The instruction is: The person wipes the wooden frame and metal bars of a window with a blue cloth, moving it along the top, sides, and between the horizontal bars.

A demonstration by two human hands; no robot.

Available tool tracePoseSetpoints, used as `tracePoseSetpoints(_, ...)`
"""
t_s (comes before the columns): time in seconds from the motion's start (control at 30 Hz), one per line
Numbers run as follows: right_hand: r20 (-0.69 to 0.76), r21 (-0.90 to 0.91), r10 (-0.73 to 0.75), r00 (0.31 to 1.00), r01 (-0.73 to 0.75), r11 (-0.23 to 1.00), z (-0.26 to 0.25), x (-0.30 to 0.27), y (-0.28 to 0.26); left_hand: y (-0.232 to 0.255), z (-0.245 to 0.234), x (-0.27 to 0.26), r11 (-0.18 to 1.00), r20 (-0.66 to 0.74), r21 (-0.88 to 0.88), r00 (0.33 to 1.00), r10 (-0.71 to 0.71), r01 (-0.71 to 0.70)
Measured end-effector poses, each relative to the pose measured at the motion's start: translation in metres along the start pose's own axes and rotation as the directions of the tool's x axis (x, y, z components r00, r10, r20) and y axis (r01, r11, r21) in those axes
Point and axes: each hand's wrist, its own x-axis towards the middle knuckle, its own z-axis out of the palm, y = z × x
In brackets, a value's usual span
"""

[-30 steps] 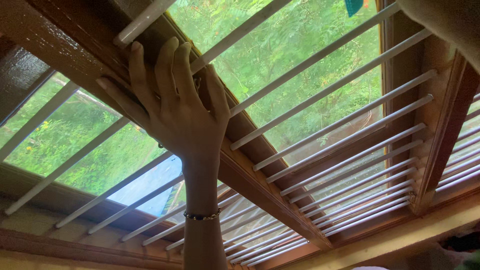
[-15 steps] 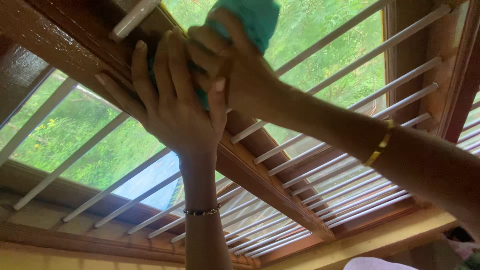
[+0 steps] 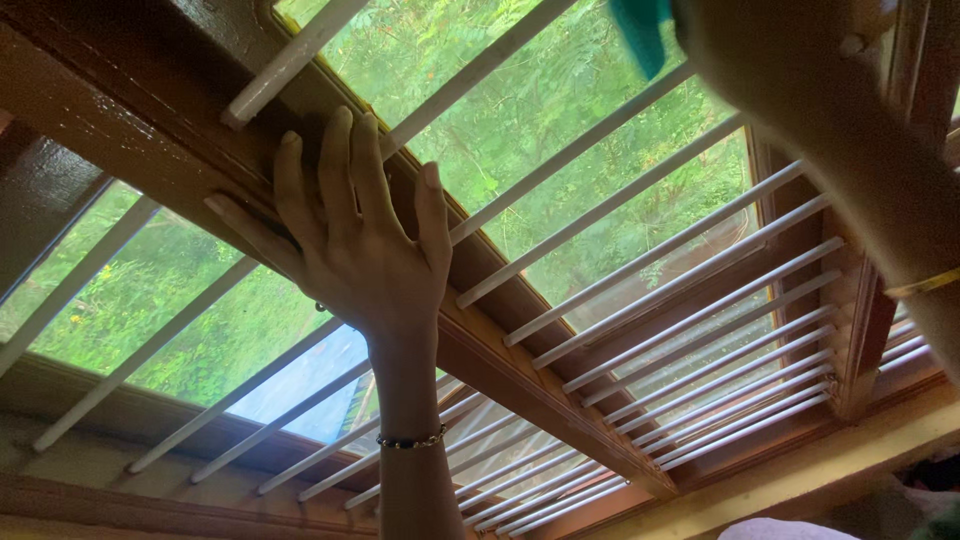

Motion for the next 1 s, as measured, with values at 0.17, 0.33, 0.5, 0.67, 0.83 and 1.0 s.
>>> tracePoseSetpoints(0.17,0.009,0.251,-0.055,0.998,0.051,0.967,0.015,0.024,-0.122,0.007,-0.006,-0.010,0.996,-0.014,-0.088,1.000,-0.028,0.026)
tracePoseSetpoints(0.33,0.149,0.535,-0.037,0.988,-0.050,0.843,-0.005,0.011,-0.173,0.020,-0.016,-0.054,0.947,0.074,-0.264,0.983,-0.168,0.182)
tracePoseSetpoints(0.5,0.278,0.651,-0.119,0.953,-0.097,0.753,-0.030,-0.006,-0.160,0.029,-0.009,-0.078,0.962,0.097,-0.212,0.983,-0.153,0.171)
tracePoseSetpoints(0.67,0.302,0.590,-0.144,0.942,-0.067,0.805,-0.041,0.010,-0.147,0.030,-0.015,-0.083,0.944,0.164,-0.242,0.968,-0.189,0.226)
tracePoseSetpoints(0.83,0.183,0.392,-0.221,0.958,0.135,0.910,-0.028,0.017,-0.157,0.031,-0.011,-0.080,0.925,0.106,-0.302,0.972,-0.210,0.232)
tracePoseSetpoints(1.0,0.170,0.216,-0.318,0.933,0.280,0.935,-0.008,0.010,-0.150,0.031,-0.009,-0.076,0.961,0.107,-0.205,0.980,-0.169,0.188)
